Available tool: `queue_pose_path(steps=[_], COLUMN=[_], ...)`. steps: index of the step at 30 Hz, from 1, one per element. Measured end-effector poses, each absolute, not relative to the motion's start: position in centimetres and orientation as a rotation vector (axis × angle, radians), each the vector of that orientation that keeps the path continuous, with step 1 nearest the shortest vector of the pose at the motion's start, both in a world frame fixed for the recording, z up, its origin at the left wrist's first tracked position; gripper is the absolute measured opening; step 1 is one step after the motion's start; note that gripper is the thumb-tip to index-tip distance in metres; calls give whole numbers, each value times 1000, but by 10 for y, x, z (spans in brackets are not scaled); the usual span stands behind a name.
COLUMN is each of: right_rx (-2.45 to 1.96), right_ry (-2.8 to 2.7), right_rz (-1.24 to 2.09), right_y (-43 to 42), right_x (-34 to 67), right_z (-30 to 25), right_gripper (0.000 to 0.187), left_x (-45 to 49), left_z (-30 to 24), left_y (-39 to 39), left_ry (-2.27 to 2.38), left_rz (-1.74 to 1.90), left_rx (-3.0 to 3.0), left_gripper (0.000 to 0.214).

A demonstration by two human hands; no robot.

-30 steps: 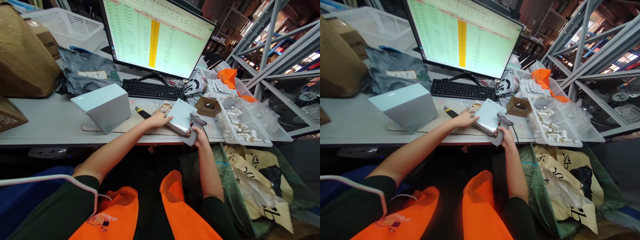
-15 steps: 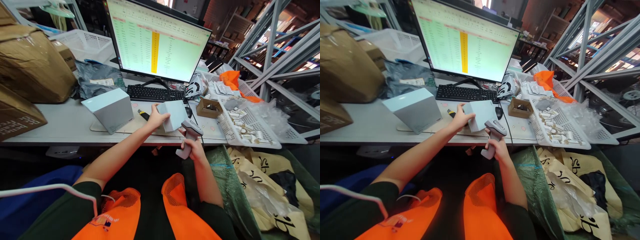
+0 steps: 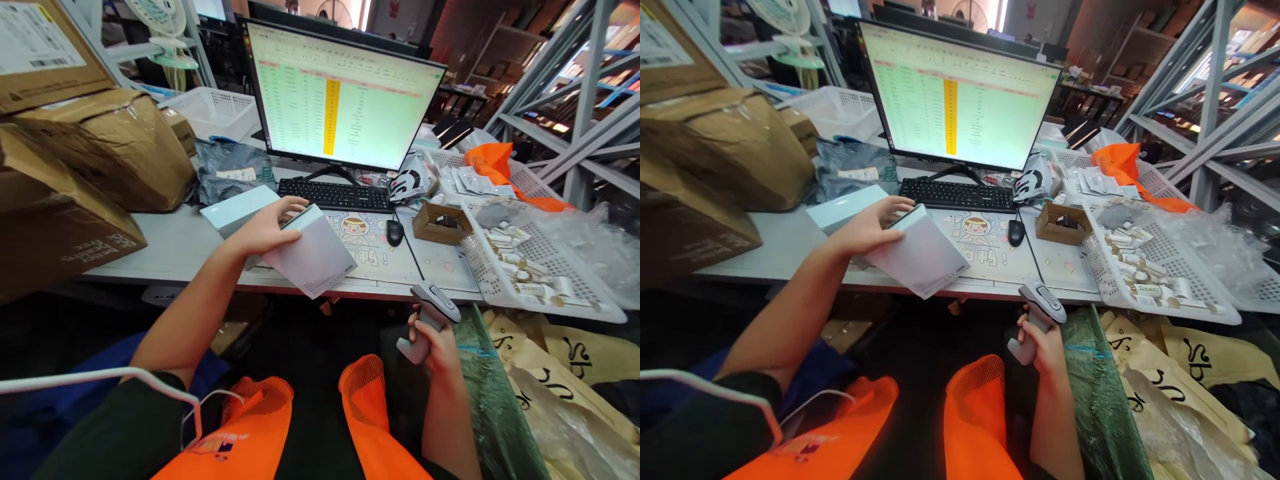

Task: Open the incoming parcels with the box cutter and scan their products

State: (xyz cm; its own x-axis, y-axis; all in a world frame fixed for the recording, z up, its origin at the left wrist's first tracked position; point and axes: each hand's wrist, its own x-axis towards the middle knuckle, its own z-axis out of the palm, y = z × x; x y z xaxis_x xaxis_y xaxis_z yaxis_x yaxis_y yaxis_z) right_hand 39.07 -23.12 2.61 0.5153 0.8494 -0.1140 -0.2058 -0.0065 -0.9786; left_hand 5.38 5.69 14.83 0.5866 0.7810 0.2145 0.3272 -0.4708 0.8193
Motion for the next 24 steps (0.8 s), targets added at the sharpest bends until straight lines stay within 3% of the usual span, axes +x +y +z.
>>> queue_pose_path(steps=[8,15,24], right_rx=[-1343,-1387,-1447], right_ry=[-539,-505,-430], right_rz=[964,972,938], right_y=[-241,-249,-244], right_x=[368,363,379], right_z=[5,5,12], right_gripper=[43,43,48], left_x=[80,115,112], left_z=[165,148,145], left_y=[97,123,128], left_ry=[792,844,843], left_rz=[345,429,410], left_rx=[2275,2164,2185], left_gripper=[77,61,60])
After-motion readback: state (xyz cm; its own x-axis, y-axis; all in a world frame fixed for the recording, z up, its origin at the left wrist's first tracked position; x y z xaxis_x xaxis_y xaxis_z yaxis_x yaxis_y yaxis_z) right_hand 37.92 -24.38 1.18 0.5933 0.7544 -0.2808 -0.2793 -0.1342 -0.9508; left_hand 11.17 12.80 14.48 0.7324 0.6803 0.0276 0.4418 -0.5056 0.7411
